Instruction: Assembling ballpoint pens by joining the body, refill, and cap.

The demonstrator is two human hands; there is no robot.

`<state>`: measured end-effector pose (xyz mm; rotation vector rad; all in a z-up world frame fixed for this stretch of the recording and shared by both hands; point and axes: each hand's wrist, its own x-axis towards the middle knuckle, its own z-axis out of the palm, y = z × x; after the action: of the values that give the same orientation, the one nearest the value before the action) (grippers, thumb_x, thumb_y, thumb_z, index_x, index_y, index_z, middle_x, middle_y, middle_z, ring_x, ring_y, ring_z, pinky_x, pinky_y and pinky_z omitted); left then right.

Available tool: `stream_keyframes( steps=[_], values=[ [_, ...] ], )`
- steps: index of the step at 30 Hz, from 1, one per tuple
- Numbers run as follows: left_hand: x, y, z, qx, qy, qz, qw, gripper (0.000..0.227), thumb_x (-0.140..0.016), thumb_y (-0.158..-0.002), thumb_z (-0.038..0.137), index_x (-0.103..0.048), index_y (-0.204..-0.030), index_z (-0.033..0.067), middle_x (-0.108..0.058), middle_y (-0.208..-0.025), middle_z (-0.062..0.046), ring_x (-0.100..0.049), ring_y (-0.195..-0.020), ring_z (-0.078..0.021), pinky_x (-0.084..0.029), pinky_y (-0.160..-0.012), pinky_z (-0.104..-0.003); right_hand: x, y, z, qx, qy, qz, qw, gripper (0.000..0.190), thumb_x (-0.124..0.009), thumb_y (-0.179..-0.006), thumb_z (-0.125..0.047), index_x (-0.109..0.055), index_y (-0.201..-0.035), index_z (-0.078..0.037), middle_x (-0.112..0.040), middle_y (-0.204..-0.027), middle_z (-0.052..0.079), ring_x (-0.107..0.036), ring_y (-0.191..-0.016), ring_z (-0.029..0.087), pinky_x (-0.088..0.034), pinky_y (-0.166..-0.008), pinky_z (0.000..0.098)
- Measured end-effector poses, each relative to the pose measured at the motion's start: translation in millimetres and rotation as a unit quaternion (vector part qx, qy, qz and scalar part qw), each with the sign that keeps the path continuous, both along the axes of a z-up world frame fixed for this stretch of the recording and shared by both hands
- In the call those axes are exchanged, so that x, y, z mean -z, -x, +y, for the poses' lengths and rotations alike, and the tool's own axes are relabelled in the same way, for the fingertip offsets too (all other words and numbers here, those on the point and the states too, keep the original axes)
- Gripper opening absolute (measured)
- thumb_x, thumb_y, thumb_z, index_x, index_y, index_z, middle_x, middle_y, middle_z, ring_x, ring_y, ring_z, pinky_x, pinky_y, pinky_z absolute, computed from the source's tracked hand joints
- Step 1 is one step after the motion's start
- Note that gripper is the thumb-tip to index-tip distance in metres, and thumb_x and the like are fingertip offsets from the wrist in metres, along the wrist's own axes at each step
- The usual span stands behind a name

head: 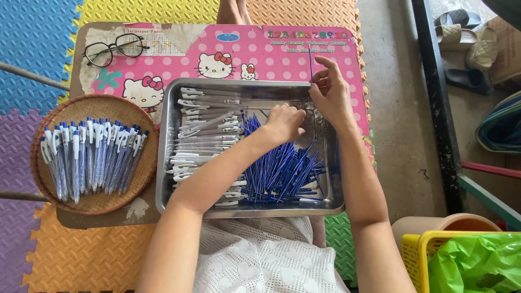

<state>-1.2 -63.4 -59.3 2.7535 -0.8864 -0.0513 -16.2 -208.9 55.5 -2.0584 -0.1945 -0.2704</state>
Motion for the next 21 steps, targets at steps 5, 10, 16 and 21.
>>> stream_keyframes(
  steps=[5, 10, 16, 21],
  values=[
    [-18.5, 11.2, -3.3, 0.012, 0.046, 0.04, 0.998, 0.009, -0.082, -0.079, 0.029, -0.076, -0.083, 0.0223, -0.075, -0.081, -0.004, -0.076, -0.091, -0.036, -0.06, -0.08, -0.048, -3.5, 0.4, -2.4, -0.069, -0.092, -0.074, 0.991, 0.041, -0.056, -0.094, 0.011, -0.067, -0.131, -0.001, -0.066, -0.1, 0.016, -0.072, -0.082, 0.022, -0.06, -0.075, 0.0359],
    [-100.9, 40.2, 43.6, -0.023, 0.215, 0.083, 0.973, 0.013, -0.08, -0.085, 0.024, -0.07, -0.093, 0.023, -0.078, -0.084, -0.001, -0.078, -0.089, -0.0343, -0.063, -0.077, -0.051, -42.3, 23.8, 0.7, -0.115, -0.199, -0.051, 0.972, 0.037, -0.053, -0.093, 0.007, -0.071, -0.126, 0.008, -0.072, -0.106, 0.02, -0.075, -0.093, 0.023, -0.064, -0.09, 0.0389],
    [-159.2, 70.9, 98.1, 0.029, 0.414, 0.07, 0.907, 0.023, -0.079, -0.09, 0.008, -0.073, -0.111, 0.0143, -0.08, -0.088, -0.012, -0.079, -0.085, -0.0303, -0.063, -0.078, -0.039, -99.8, 77.0, 2.3, -0.134, -0.133, -0.199, 0.962, 0.018, -0.074, -0.099, 0.007, -0.072, -0.114, 0.016, -0.067, -0.096, 0.027, -0.074, -0.085, 0.031, -0.061, -0.078, 0.0435],
    [-159.3, 77.9, 109.9, 0.026, 0.412, -0.075, 0.908, 0.015, -0.08, -0.09, 0.006, -0.074, -0.103, 0.0124, -0.069, -0.103, 0.0, -0.066, -0.085, -0.0145, -0.058, -0.076, -0.031, -127.4, 119.9, -12.9, -0.069, -0.097, -0.28, 0.952, 0.026, -0.073, -0.104, -0.025, -0.068, -0.115, -0.002, -0.062, -0.114, 0.014, -0.064, -0.094, 0.018, -0.055, -0.087, 0.0265]
  ],
)
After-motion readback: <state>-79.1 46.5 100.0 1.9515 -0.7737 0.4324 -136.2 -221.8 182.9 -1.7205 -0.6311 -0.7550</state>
